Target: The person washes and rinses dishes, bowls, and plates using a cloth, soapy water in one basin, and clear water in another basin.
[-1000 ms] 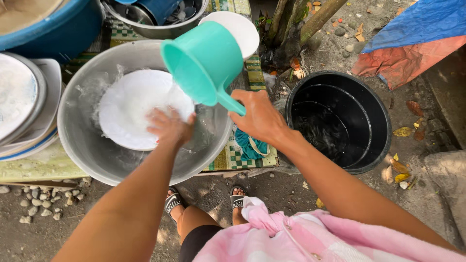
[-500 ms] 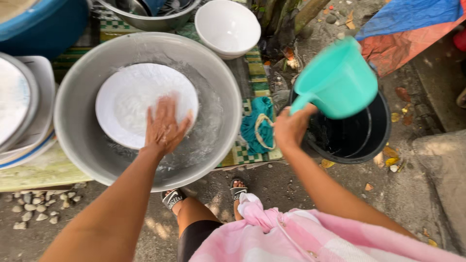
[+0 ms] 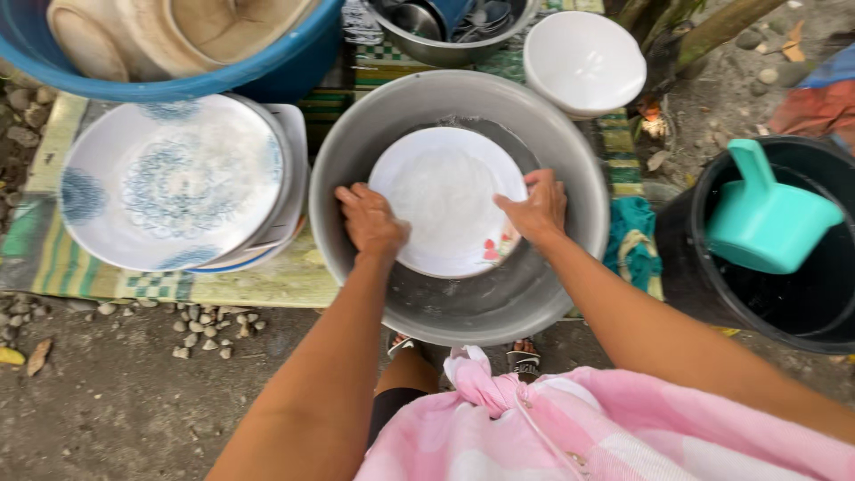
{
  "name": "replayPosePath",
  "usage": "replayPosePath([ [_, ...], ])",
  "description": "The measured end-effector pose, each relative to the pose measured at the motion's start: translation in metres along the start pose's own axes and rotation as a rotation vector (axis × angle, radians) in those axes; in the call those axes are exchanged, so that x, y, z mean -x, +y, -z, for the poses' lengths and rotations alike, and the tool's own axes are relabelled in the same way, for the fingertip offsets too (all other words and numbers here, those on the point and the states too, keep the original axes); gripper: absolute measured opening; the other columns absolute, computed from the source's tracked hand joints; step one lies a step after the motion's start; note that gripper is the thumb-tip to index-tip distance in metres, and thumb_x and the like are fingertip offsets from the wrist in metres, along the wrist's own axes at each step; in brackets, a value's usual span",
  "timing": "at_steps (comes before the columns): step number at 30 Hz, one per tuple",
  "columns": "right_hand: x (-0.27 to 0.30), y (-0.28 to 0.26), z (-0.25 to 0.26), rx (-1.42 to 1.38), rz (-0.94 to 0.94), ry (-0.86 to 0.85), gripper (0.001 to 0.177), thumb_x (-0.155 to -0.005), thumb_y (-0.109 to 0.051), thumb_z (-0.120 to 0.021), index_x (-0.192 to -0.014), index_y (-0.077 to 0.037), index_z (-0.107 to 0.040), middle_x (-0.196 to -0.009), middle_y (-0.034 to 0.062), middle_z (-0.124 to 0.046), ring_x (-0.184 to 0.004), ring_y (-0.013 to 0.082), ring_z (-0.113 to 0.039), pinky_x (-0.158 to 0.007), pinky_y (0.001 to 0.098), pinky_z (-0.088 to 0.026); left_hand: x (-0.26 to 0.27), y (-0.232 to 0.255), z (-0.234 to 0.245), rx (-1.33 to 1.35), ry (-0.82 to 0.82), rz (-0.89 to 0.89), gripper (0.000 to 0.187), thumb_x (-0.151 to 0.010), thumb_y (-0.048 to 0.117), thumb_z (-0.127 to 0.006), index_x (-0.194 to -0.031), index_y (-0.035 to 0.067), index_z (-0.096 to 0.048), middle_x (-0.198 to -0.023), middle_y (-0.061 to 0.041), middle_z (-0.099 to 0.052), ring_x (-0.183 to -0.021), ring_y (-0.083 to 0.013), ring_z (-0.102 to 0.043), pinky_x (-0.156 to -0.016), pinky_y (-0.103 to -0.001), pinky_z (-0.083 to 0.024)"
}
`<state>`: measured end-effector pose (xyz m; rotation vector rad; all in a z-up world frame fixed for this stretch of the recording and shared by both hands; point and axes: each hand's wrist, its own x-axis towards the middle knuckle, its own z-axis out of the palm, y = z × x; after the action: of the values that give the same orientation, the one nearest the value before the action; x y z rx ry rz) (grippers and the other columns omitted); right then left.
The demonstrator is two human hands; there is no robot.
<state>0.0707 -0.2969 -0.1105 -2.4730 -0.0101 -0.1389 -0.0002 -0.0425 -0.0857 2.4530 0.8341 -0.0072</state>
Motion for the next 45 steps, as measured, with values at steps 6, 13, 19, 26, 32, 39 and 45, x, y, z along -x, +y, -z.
replayPosePath([
  [6,0.003,-0.011,-0.007,-0.087,-0.379,-0.081,0.064,-0.058,-0.023,-0.098,-0.105,0.004,-0.063,-0.109,0.0231,-0.068,-0.101,0.0344,-0.070,-0.086,0.0409,-0.058,0.018,-0.005,0.010,0.324,-0.001,-0.043,0.091,-0.069,0.001,-0.079,-0.143,0.001,-0.026,-0.136,-0.025,-0.032,-0.115,-0.0433,-0.059,-0.105,-0.044,-0.053],
  [13,-0.014,-0.009,-0.002,-0.087,-0.483,-0.099,0.066,-0.055,-0.014,-0.100,-0.105,0.008,-0.063,-0.107,0.0227,-0.069,-0.092,0.0291,-0.073,-0.075,0.0366,-0.062,0.004,-0.039,-0.025,0.714,-0.099,0.243,0.042,-0.104,0.026,-0.052,-0.125,-0.009,-0.061,-0.124,-0.031,-0.069,-0.115,-0.0395,-0.068,-0.102,-0.042,-0.051],
  [19,-0.028,-0.028,0.026,-0.190,-0.443,-0.159,0.055,-0.059,-0.012,-0.092,-0.100,0.004,-0.060,-0.103,0.0227,-0.072,-0.088,0.0302,-0.075,-0.070,0.0415,-0.063,-0.007,-0.052,-0.054,1.009,-0.106,0.384,0.038,-0.097,0.020,-0.054,-0.123,-0.006,-0.065,-0.120,-0.023,-0.072,-0.112,-0.0304,-0.067,-0.098,-0.038,-0.048],
  [26,-0.079,-0.043,0.136,-0.034,0.258,0.035,0.047,-0.083,-0.003,-0.078,-0.111,0.000,-0.040,-0.091,0.0234,-0.053,-0.081,0.0412,-0.062,-0.078,0.0527,-0.052,0.032,-0.022,0.004,0.521,0.185,0.001,0.030,-0.097,0.015,-0.062,-0.115,-0.007,-0.053,-0.104,-0.030,-0.070,-0.096,-0.0419,-0.070,-0.086,-0.048,-0.054],
  [32,-0.066,-0.045,0.162,-0.157,0.601,0.056,0.042,-0.092,0.010,-0.059,-0.125,-0.001,-0.036,-0.121,0.0254,-0.057,-0.116,0.0391,-0.066,-0.099,0.0532,-0.051,0.066,0.015,0.075,0.401,0.377,-0.054,0.021,-0.107,0.014,-0.050,-0.119,-0.003,-0.048,-0.090,-0.030,-0.071,-0.078,-0.0410,-0.072,-0.069,-0.049,-0.055],
  [39,-0.053,-0.015,0.097,-0.188,0.118,-0.188,0.079,-0.088,0.003,-0.063,-0.159,-0.017,-0.036,-0.148,0.0233,-0.052,-0.130,0.0402,-0.057,-0.110,0.0493,-0.045,0.067,-0.010,0.093,0.530,0.360,0.038,0.023,-0.107,0.019,-0.048,-0.113,-0.003,-0.055,-0.090,-0.024,-0.071,-0.075,-0.0354,-0.075,-0.064,-0.047,-0.060],
  [45,-0.035,0.027,-0.001,-0.156,0.140,-0.359,0.074,-0.106,-0.044,-0.064,-0.156,0.001,-0.034,-0.138,0.0362,-0.045,-0.124,0.0500,-0.052,-0.108,0.0535,-0.044,0.038,-0.043,0.014,0.459,0.282,0.007,0.027,-0.103,0.021,-0.055,-0.110,-0.005,-0.058,-0.093,-0.027,-0.072,-0.082,-0.0408,-0.074,-0.077,-0.050,-0.057],
])
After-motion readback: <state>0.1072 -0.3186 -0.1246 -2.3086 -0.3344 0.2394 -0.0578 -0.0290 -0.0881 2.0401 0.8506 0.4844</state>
